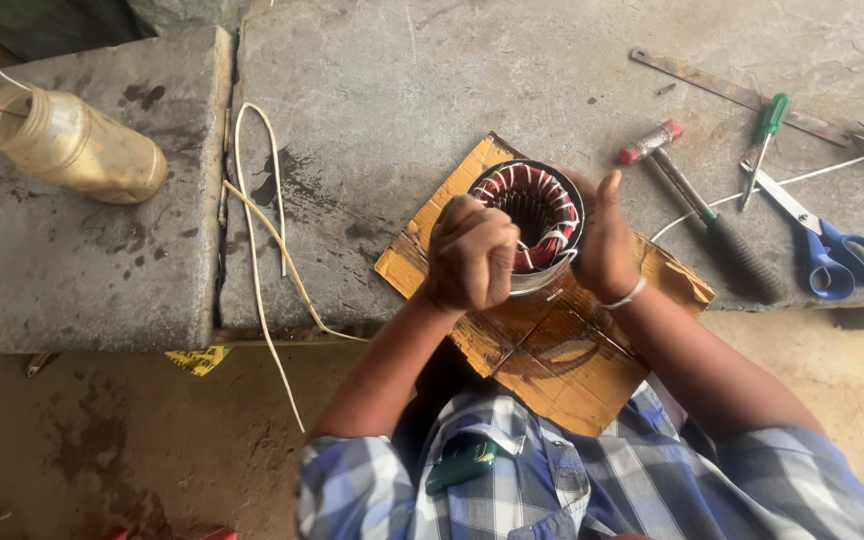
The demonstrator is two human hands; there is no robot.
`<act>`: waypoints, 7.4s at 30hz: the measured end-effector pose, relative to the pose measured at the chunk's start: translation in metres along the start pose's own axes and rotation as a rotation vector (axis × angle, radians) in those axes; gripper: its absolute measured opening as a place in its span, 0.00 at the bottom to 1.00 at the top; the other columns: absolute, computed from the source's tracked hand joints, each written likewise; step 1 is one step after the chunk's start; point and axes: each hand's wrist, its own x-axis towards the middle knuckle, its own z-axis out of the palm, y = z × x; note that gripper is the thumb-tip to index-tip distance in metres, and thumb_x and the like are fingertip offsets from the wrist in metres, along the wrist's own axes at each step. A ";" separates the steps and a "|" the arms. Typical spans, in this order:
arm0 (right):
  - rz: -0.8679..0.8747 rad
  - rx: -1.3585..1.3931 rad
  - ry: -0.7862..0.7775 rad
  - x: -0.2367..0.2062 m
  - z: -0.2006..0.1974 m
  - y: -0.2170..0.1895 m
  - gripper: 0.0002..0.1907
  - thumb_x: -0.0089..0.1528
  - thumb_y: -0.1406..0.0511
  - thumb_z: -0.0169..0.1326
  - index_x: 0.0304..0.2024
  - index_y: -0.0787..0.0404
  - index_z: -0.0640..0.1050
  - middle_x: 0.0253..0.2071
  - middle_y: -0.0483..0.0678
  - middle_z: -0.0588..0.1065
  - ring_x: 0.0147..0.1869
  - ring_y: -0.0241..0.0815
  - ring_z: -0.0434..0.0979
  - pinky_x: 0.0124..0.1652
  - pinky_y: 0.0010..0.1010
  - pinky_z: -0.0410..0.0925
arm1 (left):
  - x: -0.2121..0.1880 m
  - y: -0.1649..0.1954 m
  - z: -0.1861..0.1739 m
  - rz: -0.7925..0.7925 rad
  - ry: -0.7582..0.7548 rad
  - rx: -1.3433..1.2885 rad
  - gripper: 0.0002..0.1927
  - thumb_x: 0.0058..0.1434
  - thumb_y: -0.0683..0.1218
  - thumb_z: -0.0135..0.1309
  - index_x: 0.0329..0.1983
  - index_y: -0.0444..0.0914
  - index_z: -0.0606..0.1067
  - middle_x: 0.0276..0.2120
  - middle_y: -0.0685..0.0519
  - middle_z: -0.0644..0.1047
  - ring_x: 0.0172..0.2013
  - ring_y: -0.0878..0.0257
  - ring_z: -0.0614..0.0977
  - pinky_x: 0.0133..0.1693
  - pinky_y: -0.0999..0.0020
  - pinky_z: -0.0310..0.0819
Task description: The person repeatedly inserts a white insulated wire into the slots of a cylindrical stator core and taps it down with a small hammer. The person rotates the stator as needed and continues the same insertion and tapping sequence throughout the clip.
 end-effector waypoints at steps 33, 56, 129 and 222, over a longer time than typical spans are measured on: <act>-1.136 -1.160 -0.416 -0.064 -0.008 -0.054 0.15 0.55 0.77 0.58 0.41 0.60 0.72 0.49 0.51 0.80 0.57 0.56 0.75 0.55 0.50 0.63 | 0.059 -0.020 -0.015 -0.611 -1.079 0.058 0.10 0.61 0.48 0.57 0.43 0.44 0.83 0.41 0.50 0.82 0.45 0.54 0.83 0.49 0.58 0.76; -0.871 -1.105 -0.339 -0.079 0.005 -0.068 0.09 0.61 0.73 0.53 0.41 0.56 0.71 0.50 0.44 0.81 0.65 0.52 0.73 0.60 0.47 0.59 | 0.029 -0.029 -0.015 -0.371 -0.620 -0.080 0.08 0.72 0.42 0.48 0.48 0.33 0.72 0.38 0.44 0.78 0.41 0.51 0.83 0.45 0.59 0.79; -1.247 -1.439 -0.685 -0.051 0.001 -0.100 0.11 0.60 0.65 0.60 0.44 0.59 0.75 0.53 0.49 0.81 0.63 0.56 0.74 0.53 0.49 0.61 | 0.047 -0.022 -0.030 -0.057 -0.671 0.177 0.09 0.64 0.38 0.50 0.45 0.36 0.78 0.34 0.48 0.78 0.39 0.59 0.79 0.43 0.61 0.77; -0.498 -1.650 -0.504 -0.095 -0.080 -0.060 0.24 0.56 0.68 0.66 0.56 0.57 0.84 0.31 0.48 0.79 0.30 0.41 0.80 0.32 0.36 0.74 | 0.020 -0.059 -0.005 -0.379 -0.236 -0.529 0.05 0.74 0.44 0.51 0.43 0.37 0.73 0.27 0.49 0.77 0.28 0.61 0.82 0.31 0.66 0.74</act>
